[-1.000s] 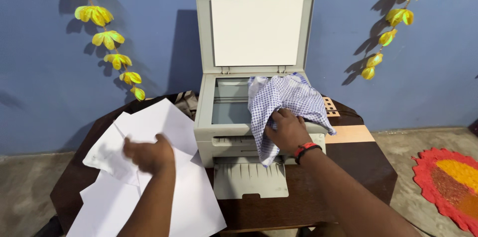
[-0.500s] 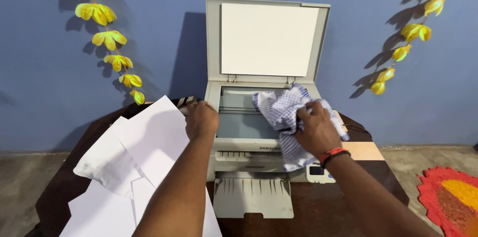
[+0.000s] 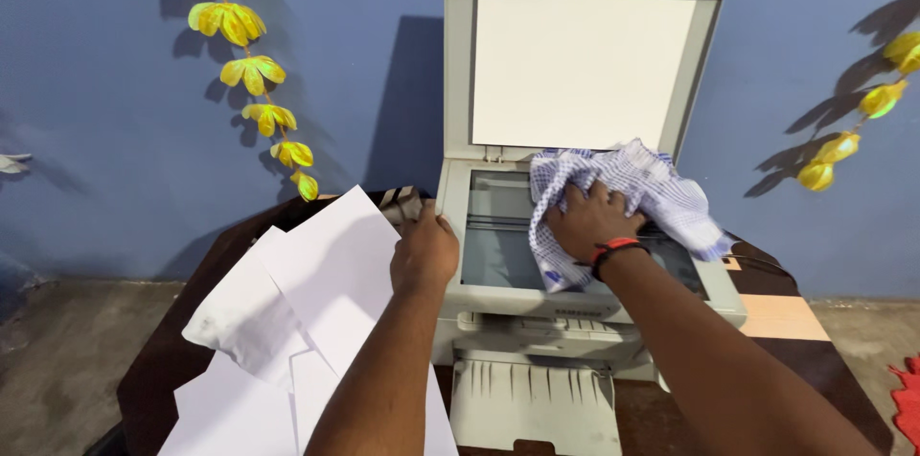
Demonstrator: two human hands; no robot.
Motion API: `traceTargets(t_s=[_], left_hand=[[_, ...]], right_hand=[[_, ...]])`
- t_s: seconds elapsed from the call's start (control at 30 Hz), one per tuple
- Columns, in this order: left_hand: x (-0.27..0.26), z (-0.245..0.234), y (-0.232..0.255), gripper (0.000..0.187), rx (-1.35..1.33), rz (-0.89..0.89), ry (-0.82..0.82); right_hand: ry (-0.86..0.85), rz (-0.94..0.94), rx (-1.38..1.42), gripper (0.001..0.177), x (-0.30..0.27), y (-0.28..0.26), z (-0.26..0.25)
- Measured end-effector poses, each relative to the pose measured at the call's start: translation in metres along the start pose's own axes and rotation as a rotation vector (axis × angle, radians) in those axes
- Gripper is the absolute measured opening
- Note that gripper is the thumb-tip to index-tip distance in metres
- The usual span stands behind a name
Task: The person cleans the internal components of a Samsung printer with a cloth, then closes the lid and wipes the scanner glass. They handle a stack of white paper and place one sheet on the scanner bed before wiping it again.
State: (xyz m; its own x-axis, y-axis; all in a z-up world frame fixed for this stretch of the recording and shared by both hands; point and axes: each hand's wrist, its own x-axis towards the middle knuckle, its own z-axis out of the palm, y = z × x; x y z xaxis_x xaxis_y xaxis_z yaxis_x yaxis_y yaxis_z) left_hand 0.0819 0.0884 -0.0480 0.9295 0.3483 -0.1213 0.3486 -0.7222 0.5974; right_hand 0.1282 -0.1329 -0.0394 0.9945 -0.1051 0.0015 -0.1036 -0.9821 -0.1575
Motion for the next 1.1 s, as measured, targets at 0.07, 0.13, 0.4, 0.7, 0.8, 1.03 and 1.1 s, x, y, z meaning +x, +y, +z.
traceTargets(t_s=[0.07, 0.13, 0.4, 0.7, 0.8, 1.03, 1.1], left_hand=[[-0.006, -0.004, 0.003, 0.047, 0.009, 0.011, 0.010], [-0.009, -0.010, 0.007, 0.046, 0.022, 0.017, 0.015], [-0.020, -0.018, 0.014, 0.043, 0.061, -0.008, -0.013], [-0.021, -0.020, 0.017, 0.046, 0.120, -0.004, -0.033], [-0.020, -0.018, 0.016, 0.047, 0.115, 0.000, 0.006], [-0.017, -0.014, 0.013, 0.042, 0.129, 0.016, 0.036], [-0.017, -0.014, 0.013, 0.042, 0.131, 0.017, 0.042]], right_hand=[[0.122, -0.106, 0.005, 0.056, 0.012, -0.014, 0.009], [0.146, -0.119, -0.011, 0.056, 0.026, -0.024, 0.016], [0.107, -0.095, -0.042, 0.050, 0.065, -0.083, 0.030], [0.121, -0.352, -0.162, 0.039, 0.058, -0.127, 0.036], [0.137, -0.558, 0.003, 0.045, 0.059, -0.133, 0.040], [0.094, -0.731, 0.198, 0.053, 0.071, -0.083, 0.031], [0.080, -0.717, 0.172, 0.051, 0.070, -0.063, 0.024]])
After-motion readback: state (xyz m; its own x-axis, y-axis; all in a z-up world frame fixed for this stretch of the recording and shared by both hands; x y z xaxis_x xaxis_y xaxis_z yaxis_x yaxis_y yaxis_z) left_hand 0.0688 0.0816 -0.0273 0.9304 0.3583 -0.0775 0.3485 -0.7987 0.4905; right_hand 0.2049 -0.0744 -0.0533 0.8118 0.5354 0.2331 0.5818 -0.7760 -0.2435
